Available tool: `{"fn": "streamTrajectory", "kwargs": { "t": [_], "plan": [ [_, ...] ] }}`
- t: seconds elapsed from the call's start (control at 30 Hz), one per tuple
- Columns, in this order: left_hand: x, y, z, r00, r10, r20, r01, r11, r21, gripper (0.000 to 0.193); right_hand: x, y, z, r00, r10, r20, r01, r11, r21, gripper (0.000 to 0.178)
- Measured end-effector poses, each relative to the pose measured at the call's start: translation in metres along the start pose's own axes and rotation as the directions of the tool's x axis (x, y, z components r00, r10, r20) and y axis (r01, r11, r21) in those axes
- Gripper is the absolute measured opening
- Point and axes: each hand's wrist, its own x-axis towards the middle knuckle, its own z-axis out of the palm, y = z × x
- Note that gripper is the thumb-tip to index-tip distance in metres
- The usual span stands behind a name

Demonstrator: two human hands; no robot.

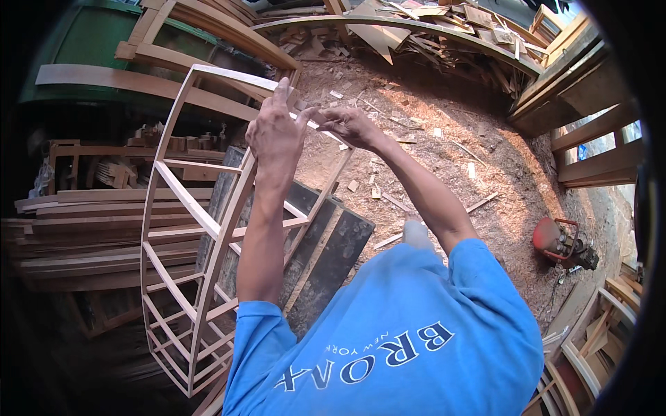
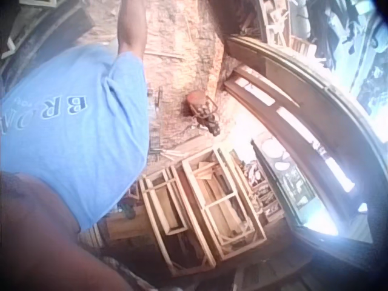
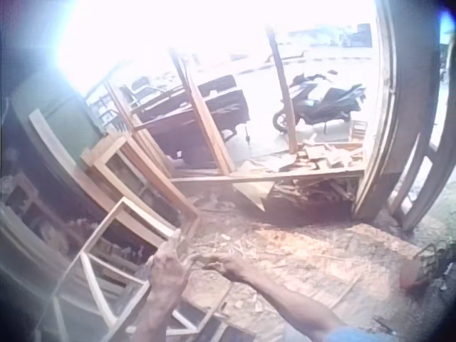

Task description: The person assembles a curved wooden frame by positioning thin wooden strips and securing them with a pneumatic nail gun. They repeatedly align the strips, drive nails, and trim excess wood with pliers. The person also refills the nail gun with nails during the process.

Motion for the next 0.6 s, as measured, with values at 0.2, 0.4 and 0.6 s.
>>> {"fn": "streamTrajectory", "kwargs": {
  "t": [0.2,0.4,0.6],
  "plan": [
    [0.011,0.003,0.004,1.000,0.000,0.018,-0.001,0.999,0.038,0.049,0.012,0.012,-0.002,0.998,-0.047,-0.035,0.046,0.998,-0.033,0.033],
    [0.015,0.000,0.011,0.997,0.071,-0.041,-0.073,0.997,-0.039,0.044,0.011,0.013,-0.002,0.999,-0.011,-0.041,0.015,0.996,0.087,0.031],
    [0.019,-0.004,0.015,0.994,0.105,-0.044,-0.110,0.983,-0.145,0.039,0.011,0.010,-0.002,0.997,0.020,-0.074,-0.021,1.000,-0.010,0.030]
  ]
}}
